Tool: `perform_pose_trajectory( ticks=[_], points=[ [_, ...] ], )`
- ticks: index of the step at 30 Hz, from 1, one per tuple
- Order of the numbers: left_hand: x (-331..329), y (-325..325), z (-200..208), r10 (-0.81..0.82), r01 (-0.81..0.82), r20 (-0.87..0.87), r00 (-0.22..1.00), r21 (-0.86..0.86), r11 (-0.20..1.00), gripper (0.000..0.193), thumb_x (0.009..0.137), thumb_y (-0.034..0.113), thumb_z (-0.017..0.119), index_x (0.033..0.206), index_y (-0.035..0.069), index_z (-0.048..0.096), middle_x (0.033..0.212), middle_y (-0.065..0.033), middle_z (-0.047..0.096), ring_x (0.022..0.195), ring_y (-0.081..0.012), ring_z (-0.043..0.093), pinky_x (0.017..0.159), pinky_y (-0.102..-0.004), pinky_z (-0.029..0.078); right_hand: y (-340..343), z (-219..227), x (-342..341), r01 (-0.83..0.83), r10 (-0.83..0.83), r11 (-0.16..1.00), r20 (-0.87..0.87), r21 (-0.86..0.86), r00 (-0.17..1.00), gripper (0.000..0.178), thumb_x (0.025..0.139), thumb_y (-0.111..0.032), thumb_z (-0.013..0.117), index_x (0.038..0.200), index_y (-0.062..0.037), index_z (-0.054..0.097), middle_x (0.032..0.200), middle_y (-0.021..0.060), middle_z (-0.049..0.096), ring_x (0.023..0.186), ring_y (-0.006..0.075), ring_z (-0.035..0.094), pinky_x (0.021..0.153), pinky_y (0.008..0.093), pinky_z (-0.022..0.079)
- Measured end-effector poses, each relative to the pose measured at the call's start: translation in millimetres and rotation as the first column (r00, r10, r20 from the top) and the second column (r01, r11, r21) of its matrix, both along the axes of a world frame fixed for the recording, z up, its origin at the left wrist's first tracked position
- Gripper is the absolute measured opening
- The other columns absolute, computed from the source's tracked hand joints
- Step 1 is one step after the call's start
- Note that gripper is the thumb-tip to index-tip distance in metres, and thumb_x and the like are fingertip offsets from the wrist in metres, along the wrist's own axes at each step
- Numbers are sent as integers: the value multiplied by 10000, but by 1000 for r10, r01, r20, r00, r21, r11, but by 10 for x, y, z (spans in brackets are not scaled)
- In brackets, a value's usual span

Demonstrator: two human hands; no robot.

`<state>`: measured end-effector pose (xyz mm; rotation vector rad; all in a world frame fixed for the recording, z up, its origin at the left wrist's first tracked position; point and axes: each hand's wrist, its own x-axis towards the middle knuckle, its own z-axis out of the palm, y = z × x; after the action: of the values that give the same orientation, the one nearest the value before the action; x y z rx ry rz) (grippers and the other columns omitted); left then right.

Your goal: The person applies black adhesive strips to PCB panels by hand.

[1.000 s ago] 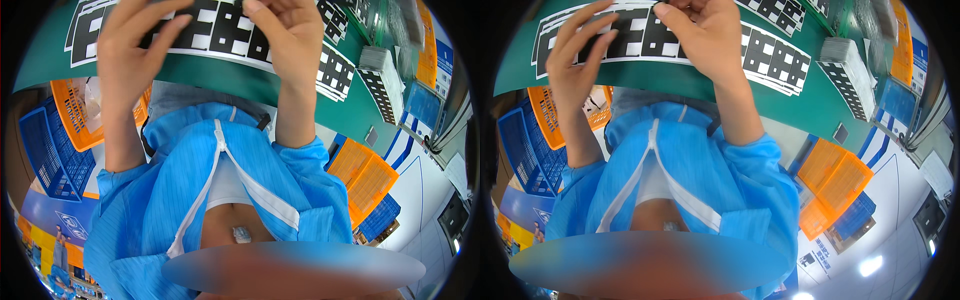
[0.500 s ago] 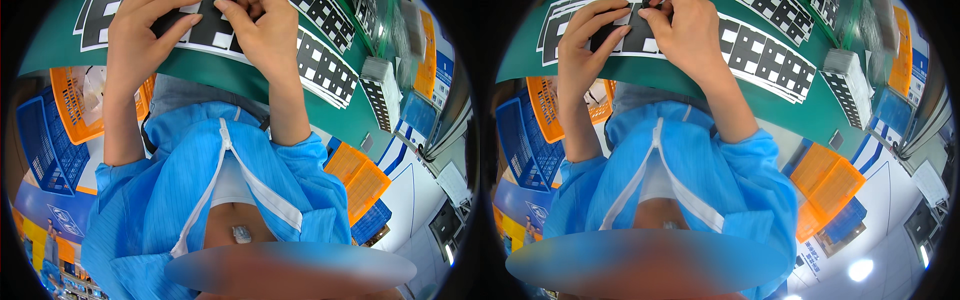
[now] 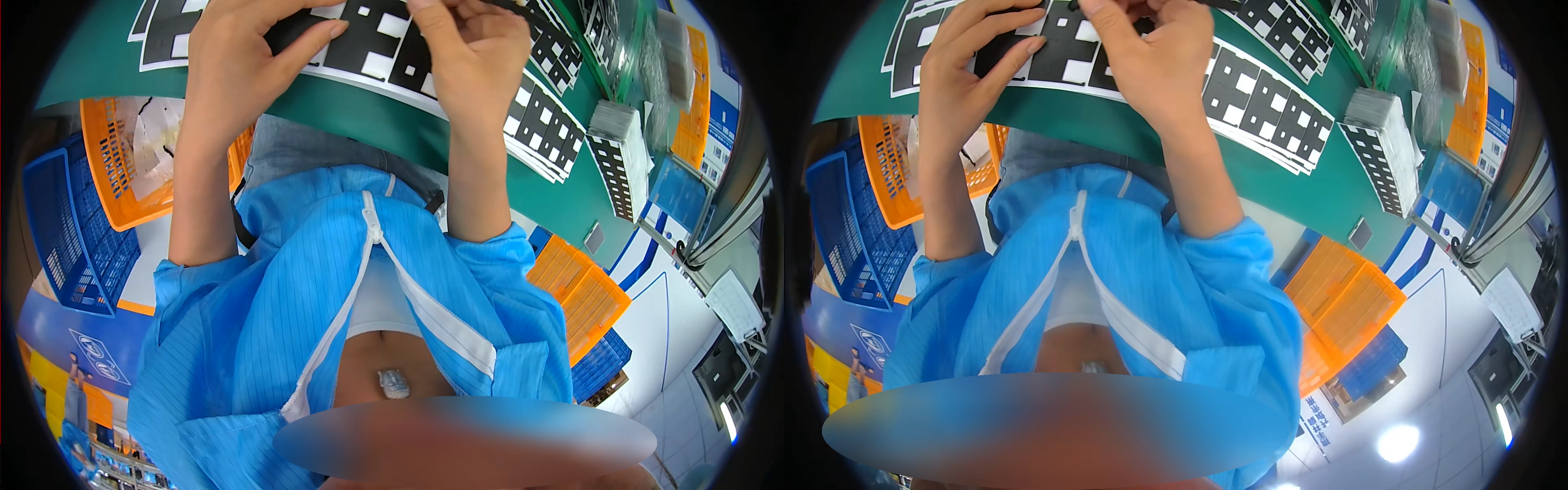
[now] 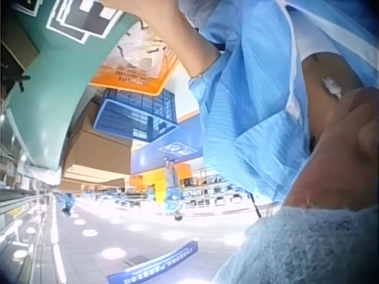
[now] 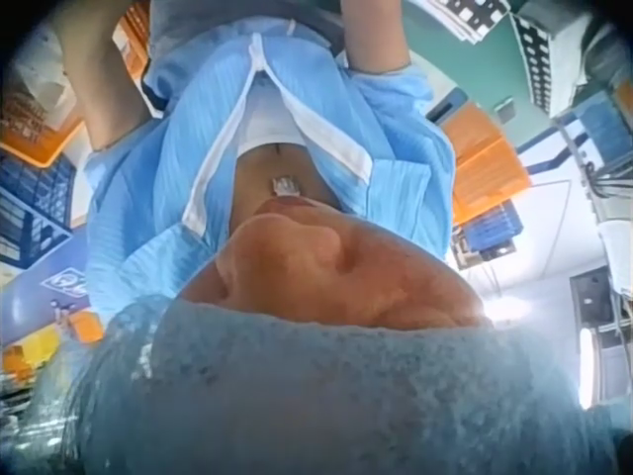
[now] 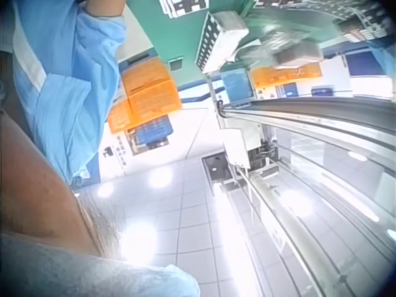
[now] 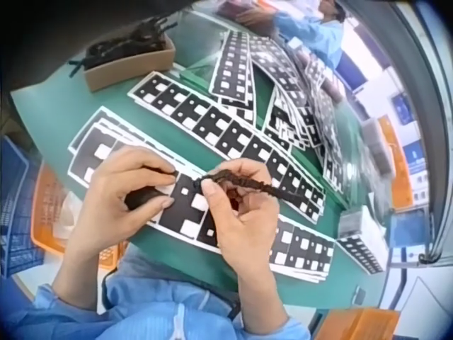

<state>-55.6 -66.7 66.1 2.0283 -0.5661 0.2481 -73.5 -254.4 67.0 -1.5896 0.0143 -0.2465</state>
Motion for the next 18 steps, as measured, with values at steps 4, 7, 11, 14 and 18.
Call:
perform_pose_trajectory(
  ticks=[4,7,11,14,18],
  points=[
    [10,11,-4,-19,19,5,1000,14,1000,233,729,-10,807,948,-29,730,1056,-134,714,999,-303,666,873,-380,526,-231,-109,-67,-116,114,963,-22,-241,993,193,882,-1,772,1048,-15,674,881,2,669,738,50,574,671,190,460],
    [15,7,-5,-19,19,8,1000,-2,1000,230,732,-14,802,949,-30,728,1055,-133,712,998,-302,665,871,-381,526,-216,-109,-152,-157,170,894,-6,-419,985,179,864,-25,801,1026,-17,724,892,8,709,751,61,608,676,193,470],
    [14,16,-25,-12,12,9,1000,9,1000,215,739,-18,791,943,-33,725,1055,-130,711,998,-301,664,871,-379,525,-2,126,-195,-230,185,954,-228,-194,956,177,908,18,739,1052,-8,639,881,6,645,766,42,554,681,191,451],
    [19,2,-13,-16,16,2,1000,4,1000,211,741,-18,788,941,-34,724,1058,-129,711,1000,-300,664,873,-378,524,-48,47,-148,-267,222,928,-187,-262,957,180,896,23,746,1048,-5,651,883,16,655,772,44,556,683,195,449],
    [20,23,-16,-17,17,-4,1000,16,1000,211,745,-11,793,944,-33,726,1059,-127,712,1000,-296,665,875,-374,523,-84,-8,-171,-271,343,901,172,-339,924,190,905,15,730,1066,-1,629,915,28,660,784,63,578,693,208,465]
  ],
)
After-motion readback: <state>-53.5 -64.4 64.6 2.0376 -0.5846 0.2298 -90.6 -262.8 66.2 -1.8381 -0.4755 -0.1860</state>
